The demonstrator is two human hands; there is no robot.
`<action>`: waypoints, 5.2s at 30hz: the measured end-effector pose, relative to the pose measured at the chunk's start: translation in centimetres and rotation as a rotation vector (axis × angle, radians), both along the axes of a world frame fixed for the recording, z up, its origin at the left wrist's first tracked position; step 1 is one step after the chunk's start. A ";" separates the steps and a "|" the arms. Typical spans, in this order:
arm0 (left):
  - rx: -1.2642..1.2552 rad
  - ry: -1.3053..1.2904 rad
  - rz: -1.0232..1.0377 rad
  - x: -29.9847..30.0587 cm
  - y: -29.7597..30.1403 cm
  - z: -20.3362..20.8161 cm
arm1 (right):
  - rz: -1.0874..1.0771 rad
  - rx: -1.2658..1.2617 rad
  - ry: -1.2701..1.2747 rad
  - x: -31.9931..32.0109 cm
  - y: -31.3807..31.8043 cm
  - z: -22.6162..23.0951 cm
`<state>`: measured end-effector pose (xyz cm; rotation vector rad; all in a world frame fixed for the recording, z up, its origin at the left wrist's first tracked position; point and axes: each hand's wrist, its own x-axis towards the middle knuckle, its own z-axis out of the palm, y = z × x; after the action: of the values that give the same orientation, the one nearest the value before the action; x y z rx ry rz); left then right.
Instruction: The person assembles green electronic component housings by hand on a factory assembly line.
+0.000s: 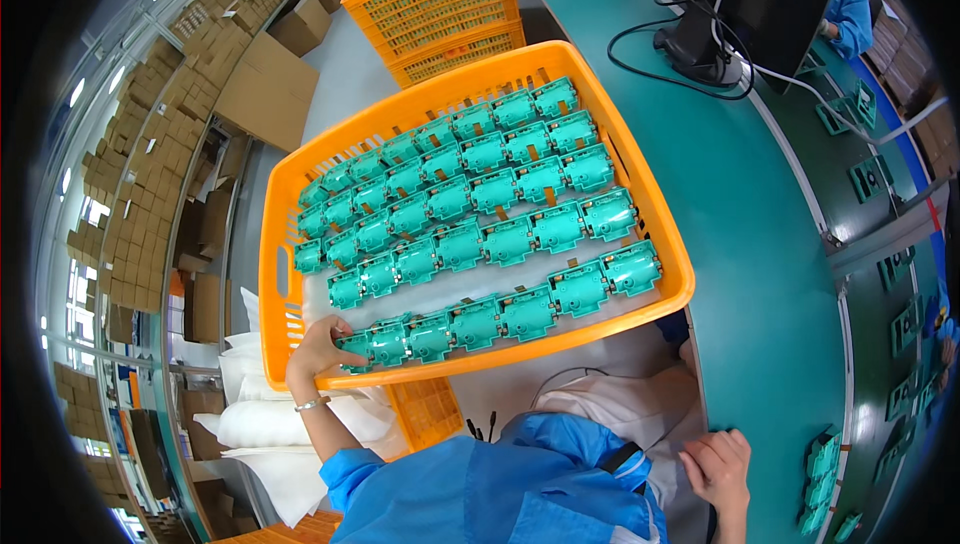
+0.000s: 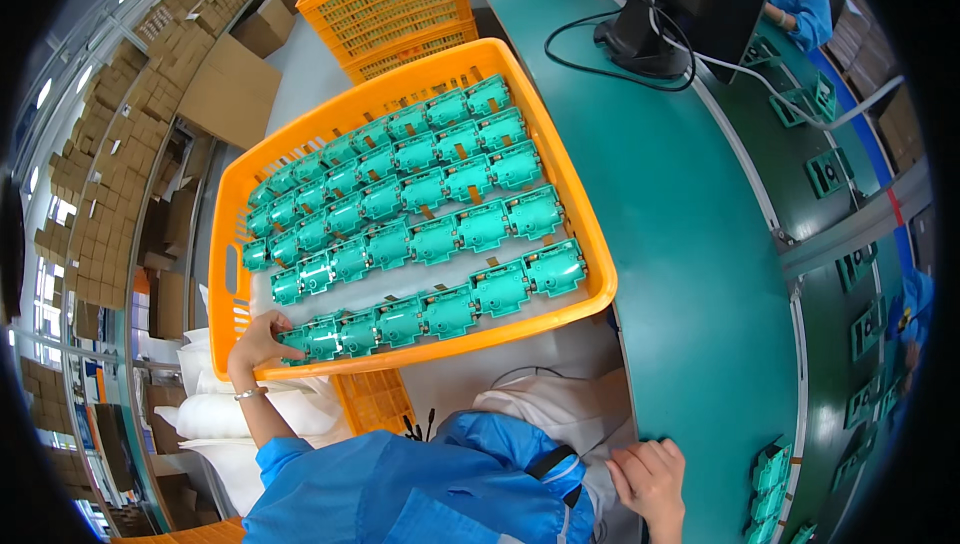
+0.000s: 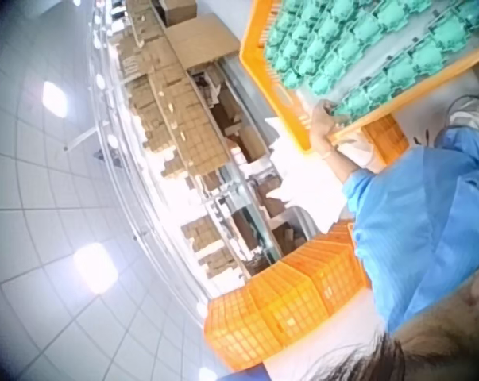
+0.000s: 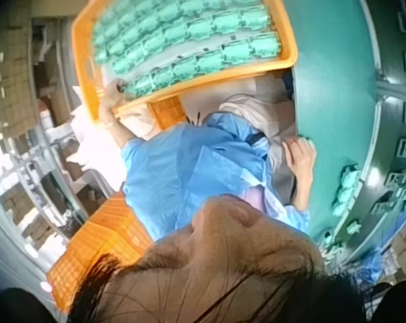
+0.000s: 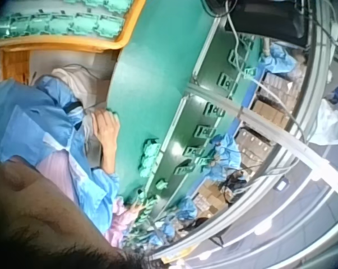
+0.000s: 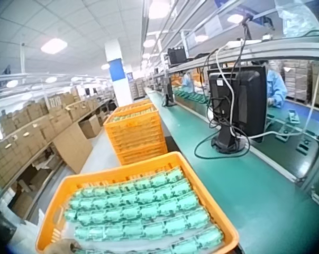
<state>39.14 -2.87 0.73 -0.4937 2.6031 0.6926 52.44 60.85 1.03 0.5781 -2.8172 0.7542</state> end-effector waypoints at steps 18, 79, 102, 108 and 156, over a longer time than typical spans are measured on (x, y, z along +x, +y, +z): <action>-0.410 0.851 -0.329 -1.6 19.7 9.6 | 0.137 0.115 0.168 3.2 1.1 -0.8; -1.161 0.074 -0.279 -3.3 -6.3 4.0 | 0.248 0.152 0.115 6.6 -1.1 -2.1; -0.472 0.157 -0.075 1.4 0.4 5.1 | 0.208 0.179 0.117 6.8 -1.4 -2.0; -0.341 0.058 0.035 3.3 -1.1 1.8 | 0.207 0.187 0.119 6.9 -1.3 -2.0; -0.389 1.300 -0.201 3.1 17.9 -1.5 | -0.706 -0.430 0.187 6.2 5.6 -4.7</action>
<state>42.25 15.07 -0.75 0.2748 3.9531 0.4914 58.68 66.43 -3.68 -0.3768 -2.3131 1.0163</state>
